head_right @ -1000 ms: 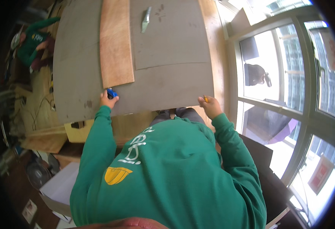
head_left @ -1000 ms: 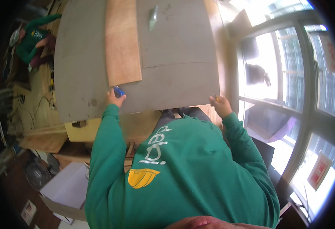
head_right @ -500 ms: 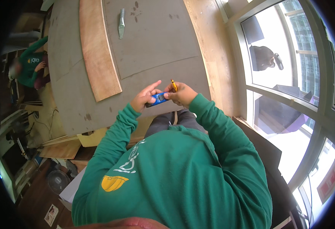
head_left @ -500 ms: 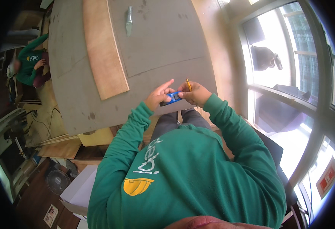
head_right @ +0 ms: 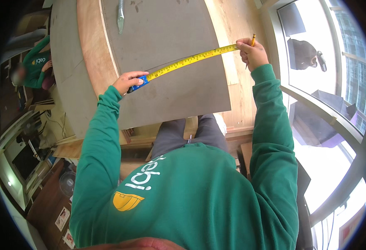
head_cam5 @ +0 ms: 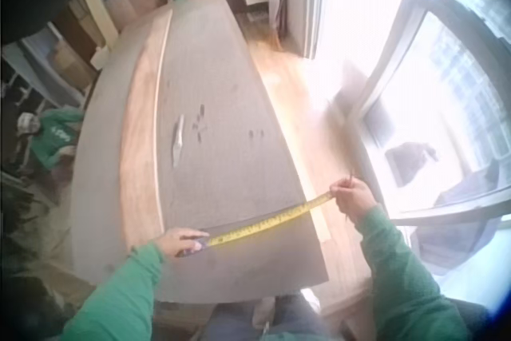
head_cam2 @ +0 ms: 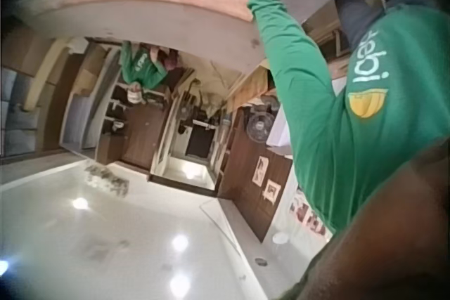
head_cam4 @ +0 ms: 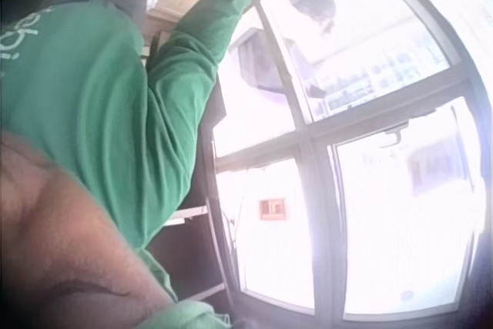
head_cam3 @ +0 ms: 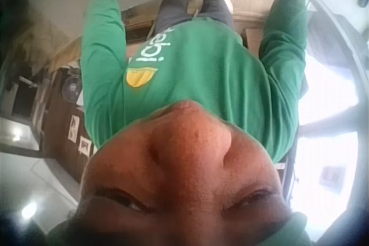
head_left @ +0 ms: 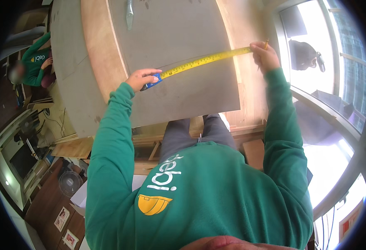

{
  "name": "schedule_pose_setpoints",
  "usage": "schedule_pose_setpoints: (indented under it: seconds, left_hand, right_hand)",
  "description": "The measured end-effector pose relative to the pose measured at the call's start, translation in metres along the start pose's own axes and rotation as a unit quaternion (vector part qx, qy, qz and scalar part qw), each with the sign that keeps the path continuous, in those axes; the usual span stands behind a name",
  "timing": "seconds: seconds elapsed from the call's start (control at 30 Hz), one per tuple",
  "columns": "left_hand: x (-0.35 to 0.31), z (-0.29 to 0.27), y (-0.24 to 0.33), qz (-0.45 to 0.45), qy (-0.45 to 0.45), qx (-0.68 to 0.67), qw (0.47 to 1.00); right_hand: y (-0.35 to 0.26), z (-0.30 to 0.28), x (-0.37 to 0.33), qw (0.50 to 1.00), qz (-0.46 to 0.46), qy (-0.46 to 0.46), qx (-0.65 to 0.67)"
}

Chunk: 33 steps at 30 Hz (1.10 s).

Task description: The person places a wooden panel onto a large gray sheet, uses a tape measure and pencil to mark the gray sheet, and then scores the gray sheet using a utility knife while holding the wooden panel as a guide.

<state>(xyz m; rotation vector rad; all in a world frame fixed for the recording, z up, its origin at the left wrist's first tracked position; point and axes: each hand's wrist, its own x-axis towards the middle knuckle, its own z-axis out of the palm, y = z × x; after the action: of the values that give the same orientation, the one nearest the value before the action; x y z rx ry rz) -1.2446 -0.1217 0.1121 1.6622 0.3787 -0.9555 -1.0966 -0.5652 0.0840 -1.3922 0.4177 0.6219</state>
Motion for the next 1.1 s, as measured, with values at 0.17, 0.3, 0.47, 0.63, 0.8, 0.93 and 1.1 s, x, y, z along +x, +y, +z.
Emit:
schedule_pose_setpoints:
  seconds: [0.17,0.3,0.47,0.63,0.8,0.93,1.1]
  left_hand:
    - [0.020,0.021,0.009,0.072,0.006,0.048,0.996]
    - [0.038,0.055,0.035,0.109,-0.041,-0.059,0.991]
    - [0.032,0.055,0.048,0.141,-0.056,-0.095,0.984]
    - [0.028,0.044,0.040,0.145,-0.063,-0.103,0.982]
    - [0.030,0.040,0.037,0.151,-0.089,-0.092,0.980]
    - [0.037,0.027,0.023,0.134,-0.070,-0.035,0.988]
    - [0.040,-0.017,0.008,0.092,-0.034,0.077,0.992]
  right_hand:
    - [0.009,0.078,-0.028,0.983,-0.045,-0.044,-0.170]
    - [0.044,0.142,-0.055,0.970,-0.134,-0.066,-0.190]
    - [0.047,0.151,-0.056,0.987,-0.080,0.003,-0.136]
    - [0.026,0.175,-0.072,0.975,0.096,-0.139,-0.147]
    - [0.042,0.176,-0.058,0.962,0.171,-0.213,0.018]
    - [0.050,0.164,-0.047,0.973,0.146,-0.178,0.012]
    - [0.023,0.116,-0.004,0.986,0.031,-0.008,-0.166]
